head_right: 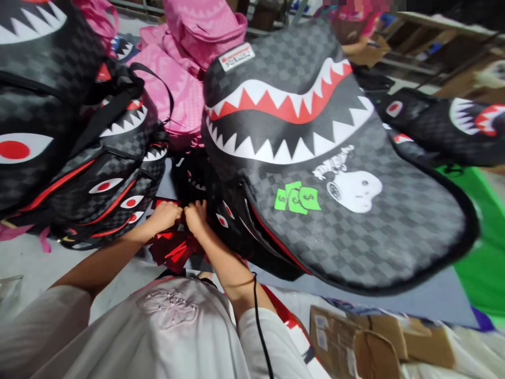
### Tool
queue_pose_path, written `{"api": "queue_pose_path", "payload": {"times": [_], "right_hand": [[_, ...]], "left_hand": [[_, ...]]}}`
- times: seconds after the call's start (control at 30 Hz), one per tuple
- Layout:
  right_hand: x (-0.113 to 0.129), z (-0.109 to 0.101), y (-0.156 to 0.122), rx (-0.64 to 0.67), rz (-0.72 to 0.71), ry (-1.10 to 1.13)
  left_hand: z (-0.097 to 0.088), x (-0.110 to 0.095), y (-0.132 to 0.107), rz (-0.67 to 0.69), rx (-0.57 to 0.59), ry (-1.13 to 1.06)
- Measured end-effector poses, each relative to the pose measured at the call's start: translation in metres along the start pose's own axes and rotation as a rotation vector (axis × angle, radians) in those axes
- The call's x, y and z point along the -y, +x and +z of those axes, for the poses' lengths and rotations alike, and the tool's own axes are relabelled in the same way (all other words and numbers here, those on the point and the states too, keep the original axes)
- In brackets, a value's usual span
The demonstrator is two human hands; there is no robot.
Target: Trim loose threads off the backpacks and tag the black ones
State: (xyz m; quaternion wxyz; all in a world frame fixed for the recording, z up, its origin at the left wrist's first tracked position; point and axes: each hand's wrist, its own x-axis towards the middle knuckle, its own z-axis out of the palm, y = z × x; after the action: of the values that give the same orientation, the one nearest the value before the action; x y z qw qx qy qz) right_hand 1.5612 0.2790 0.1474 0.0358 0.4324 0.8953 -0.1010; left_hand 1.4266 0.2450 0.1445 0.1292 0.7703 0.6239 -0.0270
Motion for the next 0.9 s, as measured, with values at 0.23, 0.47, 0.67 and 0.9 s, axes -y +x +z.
{"api": "queue_pose_path", "payload": {"times": [0.23,0.47,0.67,0.9], "right_hand": [[-0.009,0.004,0.001,-0.068,0.007,-0.048],[0.006,-0.035,-0.026,-0.283,-0.128,0.080],[-0.020,-0.065,-0.184,-0.845,0.010,0.389],[-0.079,-0.084,-0.268,-1.099,0.326,-0.028]], "left_hand": [[-0.013,0.023,-0.015,-0.001,0.011,0.207],[-0.045,0.014,-0.043,-0.184,-0.405,0.001],[-0.075,-0.058,-0.076,0.132,-0.765,-0.330],[-0.076,-0.161,-0.070,0.506,-0.646,-0.464]]}}
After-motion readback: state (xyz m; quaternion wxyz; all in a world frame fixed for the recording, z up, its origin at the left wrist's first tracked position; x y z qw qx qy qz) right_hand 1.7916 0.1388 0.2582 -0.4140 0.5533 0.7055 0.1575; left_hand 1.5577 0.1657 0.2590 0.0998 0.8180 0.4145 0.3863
